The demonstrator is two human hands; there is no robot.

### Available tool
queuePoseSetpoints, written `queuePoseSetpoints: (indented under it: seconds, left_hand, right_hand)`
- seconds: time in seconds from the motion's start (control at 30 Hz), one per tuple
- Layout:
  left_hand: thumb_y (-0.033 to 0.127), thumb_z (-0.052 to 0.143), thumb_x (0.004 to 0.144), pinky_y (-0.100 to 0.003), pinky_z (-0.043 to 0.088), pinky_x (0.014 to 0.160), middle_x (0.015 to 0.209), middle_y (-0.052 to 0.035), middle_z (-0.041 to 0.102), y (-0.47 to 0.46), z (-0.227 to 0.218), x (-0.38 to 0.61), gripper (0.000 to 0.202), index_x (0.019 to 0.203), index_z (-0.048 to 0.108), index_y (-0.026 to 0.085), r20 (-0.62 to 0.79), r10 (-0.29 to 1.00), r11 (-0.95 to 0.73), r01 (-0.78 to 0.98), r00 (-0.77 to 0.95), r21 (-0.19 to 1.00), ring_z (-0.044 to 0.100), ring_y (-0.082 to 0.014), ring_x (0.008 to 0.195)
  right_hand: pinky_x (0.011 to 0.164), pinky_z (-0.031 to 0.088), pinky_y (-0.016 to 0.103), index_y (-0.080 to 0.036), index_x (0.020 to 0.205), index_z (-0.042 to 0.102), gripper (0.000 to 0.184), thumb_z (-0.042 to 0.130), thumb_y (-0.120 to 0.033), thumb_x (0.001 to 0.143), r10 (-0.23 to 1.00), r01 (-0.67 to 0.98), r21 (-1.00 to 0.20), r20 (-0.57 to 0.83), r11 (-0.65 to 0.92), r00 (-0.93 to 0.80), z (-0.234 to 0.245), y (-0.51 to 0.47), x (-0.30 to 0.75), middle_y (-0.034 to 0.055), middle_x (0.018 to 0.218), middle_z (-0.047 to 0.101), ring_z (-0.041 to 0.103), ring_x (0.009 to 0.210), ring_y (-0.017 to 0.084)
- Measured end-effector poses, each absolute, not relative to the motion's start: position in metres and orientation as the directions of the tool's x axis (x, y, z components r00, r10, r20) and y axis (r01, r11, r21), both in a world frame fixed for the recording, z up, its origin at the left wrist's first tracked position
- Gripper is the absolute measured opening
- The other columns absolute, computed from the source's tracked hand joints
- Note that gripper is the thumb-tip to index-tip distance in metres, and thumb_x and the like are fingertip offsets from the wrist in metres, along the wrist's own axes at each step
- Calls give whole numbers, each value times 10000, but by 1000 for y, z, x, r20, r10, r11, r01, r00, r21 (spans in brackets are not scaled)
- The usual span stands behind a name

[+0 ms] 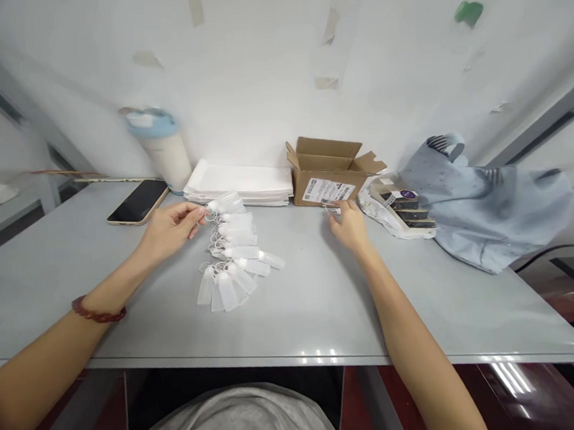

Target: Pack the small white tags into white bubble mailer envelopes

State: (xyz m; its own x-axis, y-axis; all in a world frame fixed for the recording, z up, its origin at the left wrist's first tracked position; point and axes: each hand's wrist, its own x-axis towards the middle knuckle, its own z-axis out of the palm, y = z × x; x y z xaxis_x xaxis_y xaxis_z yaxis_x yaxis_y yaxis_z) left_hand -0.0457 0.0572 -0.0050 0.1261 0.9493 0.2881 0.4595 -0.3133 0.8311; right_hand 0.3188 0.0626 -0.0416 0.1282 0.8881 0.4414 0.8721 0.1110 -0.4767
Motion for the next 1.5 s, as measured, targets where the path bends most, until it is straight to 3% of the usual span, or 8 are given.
queuePoseSetpoints:
  seconds: [0.2,0.43,0.6,0.77,0.93,1.13,1.33,1.5]
  left_hand:
    - [360,497,828,-236,333,518,502,34,484,74,-21,-48,242,724,598,166,349,932,-340,568,97,749,431,-120,491]
    - [363,494,838,-226,359,539,704,-18,642,77,-27,-44,287,887,663,137,354,929,-347,576,105,740,472,-120,541]
    - [351,512,829,-230,370,531,730,-20,650,76,-27,-46,321,1011,674,143,334,939,-319,556,79,768,484,-116,513]
    - [331,542,811,-231,384,527,896,-52,672,73,-24,-48,290,988,669,140,336,941,-304,530,38,791,505,-98,508]
    - [311,550,804,-217,389,528,880,-52,659,63,-17,-44,274,979,657,129,361,933,-311,509,1,803,515,-96,552]
    - [324,580,804,-207,417,527,739,-10,601,33,-1,-25,294,1016,645,131,322,931,-362,337,171,869,520,-91,546]
    - [376,557,841,-207,391,488,719,-10,595,17,5,-13,346,1075,637,135,246,916,-336,270,318,902,466,-80,506]
    - [385,555,850,-207,371,474,684,-6,592,18,6,-13,270,863,642,130,222,916,-308,234,334,922,420,-65,478]
  right_hand:
    - [956,396,526,-97,1160,589,445,473,-189,741,906,936,-353,399,8,143,-61,72,340,212,1221,588,518,1147,358]
    - [918,439,490,-94,1095,639,410,438,-133,739,915,947,-321,379,-7,135,-64,77,346,196,1117,658,592,1059,332]
    - [879,464,455,-91,1012,679,358,463,-131,729,925,935,-353,365,38,101,-60,76,342,184,1021,698,634,975,322]
    - [890,461,456,-111,997,682,326,492,-130,733,917,903,-415,393,109,70,-46,66,321,168,1029,703,639,977,307]
    - [784,505,401,-162,1052,657,296,516,-220,798,907,843,-493,420,216,13,-26,47,289,116,1069,706,647,966,259]
    - [759,495,344,-208,1072,635,253,529,-313,868,876,675,-609,467,416,-119,-8,15,248,70,1090,697,635,967,209]
    - [727,493,323,-240,1071,633,212,548,-297,885,832,571,-619,496,540,-250,1,-8,216,47,1046,699,634,905,191]
    - [783,491,329,-237,1084,619,201,547,-258,898,782,527,-581,512,620,-354,2,-16,206,50,1013,689,620,923,184]
